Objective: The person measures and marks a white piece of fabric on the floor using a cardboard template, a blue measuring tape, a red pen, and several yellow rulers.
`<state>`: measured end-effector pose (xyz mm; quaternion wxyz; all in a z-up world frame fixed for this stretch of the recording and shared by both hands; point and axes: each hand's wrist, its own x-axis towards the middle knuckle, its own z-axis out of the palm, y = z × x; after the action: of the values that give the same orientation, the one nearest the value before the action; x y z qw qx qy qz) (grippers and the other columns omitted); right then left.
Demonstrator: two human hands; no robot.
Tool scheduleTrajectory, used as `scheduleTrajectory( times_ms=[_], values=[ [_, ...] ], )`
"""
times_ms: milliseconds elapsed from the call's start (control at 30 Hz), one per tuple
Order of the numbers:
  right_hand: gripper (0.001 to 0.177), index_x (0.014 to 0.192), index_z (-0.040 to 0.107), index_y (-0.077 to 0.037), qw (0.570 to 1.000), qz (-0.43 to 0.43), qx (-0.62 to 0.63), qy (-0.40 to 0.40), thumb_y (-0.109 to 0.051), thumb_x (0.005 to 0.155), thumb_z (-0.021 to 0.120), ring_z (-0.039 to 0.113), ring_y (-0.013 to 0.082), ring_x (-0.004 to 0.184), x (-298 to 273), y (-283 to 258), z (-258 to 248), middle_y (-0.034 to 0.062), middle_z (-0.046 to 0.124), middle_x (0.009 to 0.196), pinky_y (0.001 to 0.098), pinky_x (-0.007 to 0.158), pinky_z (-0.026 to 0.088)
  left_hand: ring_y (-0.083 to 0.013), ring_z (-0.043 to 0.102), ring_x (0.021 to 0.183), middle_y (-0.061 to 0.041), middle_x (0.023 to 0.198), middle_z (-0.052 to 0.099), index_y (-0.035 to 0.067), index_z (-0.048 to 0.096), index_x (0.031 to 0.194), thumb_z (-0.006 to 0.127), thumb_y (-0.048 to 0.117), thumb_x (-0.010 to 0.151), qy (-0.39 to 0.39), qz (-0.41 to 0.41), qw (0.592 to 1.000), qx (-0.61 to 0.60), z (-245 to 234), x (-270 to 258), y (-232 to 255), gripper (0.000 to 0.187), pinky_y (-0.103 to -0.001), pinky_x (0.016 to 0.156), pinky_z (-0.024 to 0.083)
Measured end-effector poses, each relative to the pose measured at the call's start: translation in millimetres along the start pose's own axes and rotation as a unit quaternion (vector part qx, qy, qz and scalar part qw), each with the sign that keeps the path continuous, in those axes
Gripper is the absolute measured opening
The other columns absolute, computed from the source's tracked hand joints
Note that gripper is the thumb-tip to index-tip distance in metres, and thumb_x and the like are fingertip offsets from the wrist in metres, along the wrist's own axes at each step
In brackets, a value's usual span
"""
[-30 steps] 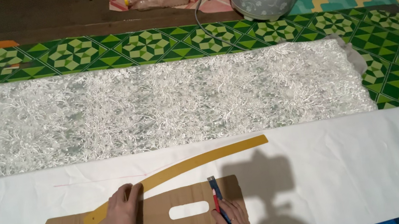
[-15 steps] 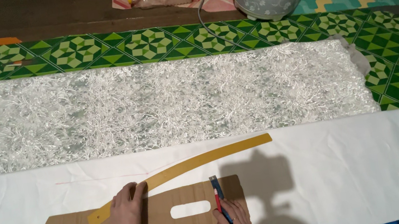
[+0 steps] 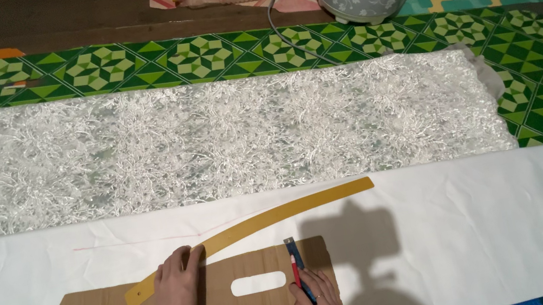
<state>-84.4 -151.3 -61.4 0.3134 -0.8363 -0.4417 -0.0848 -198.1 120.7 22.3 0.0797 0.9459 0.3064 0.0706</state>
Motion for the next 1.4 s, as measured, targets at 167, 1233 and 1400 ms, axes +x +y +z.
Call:
scheduleTrajectory(
  times_ms=[167, 1233, 1400],
  values=[
    [0.033, 0.113, 0.075, -0.006, 1.0, -0.001, 0.0, 0.001, -0.004, 0.08, 0.071, 0.058, 0.034, 0.13, -3.4, 4.2, 4.7, 0.0193, 0.062, 0.132, 0.0568, 0.112, 0.04, -0.026, 0.056, 0.125, -0.006, 0.134, 0.057, 0.018, 0.056, 0.133, 0.061, 0.013, 0.089, 0.009, -0.01, 1.0, 0.006, -9.0, 3.5, 15.0, 0.045, -0.056, 0.111, 0.039],
    [0.035, 0.11, 0.074, -0.009, 0.998, -0.01, -0.003, 0.058, -0.005, 0.075, 0.074, 0.065, 0.0364, 0.115, -2.9, -1.0, -2.3, 0.0175, 0.065, 0.127, 0.0386, 0.1, 0.05, -0.0366, 0.063, 0.112, -0.012, 0.125, 0.059, 0.022, 0.063, 0.128, 0.072, 0.011, 0.076, 0.025, -0.054, 0.995, -0.084, -14.3, -140.7, -130.5, 0.053, -0.046, 0.091, 0.056],
    [0.023, 0.113, 0.075, -0.007, 0.911, 0.335, 0.241, -0.018, -0.011, 0.091, 0.074, 0.071, 0.0323, 0.11, 3.8, -5.5, 3.8, 0.0151, 0.075, 0.117, 0.0382, 0.099, 0.053, -0.0326, 0.06, 0.116, -0.006, 0.125, 0.057, 0.023, 0.063, 0.117, 0.073, 0.017, 0.082, 0.036, -0.054, 0.994, -0.09, 28.0, -194.5, -186.2, 0.037, -0.043, 0.096, 0.055]
  ],
)
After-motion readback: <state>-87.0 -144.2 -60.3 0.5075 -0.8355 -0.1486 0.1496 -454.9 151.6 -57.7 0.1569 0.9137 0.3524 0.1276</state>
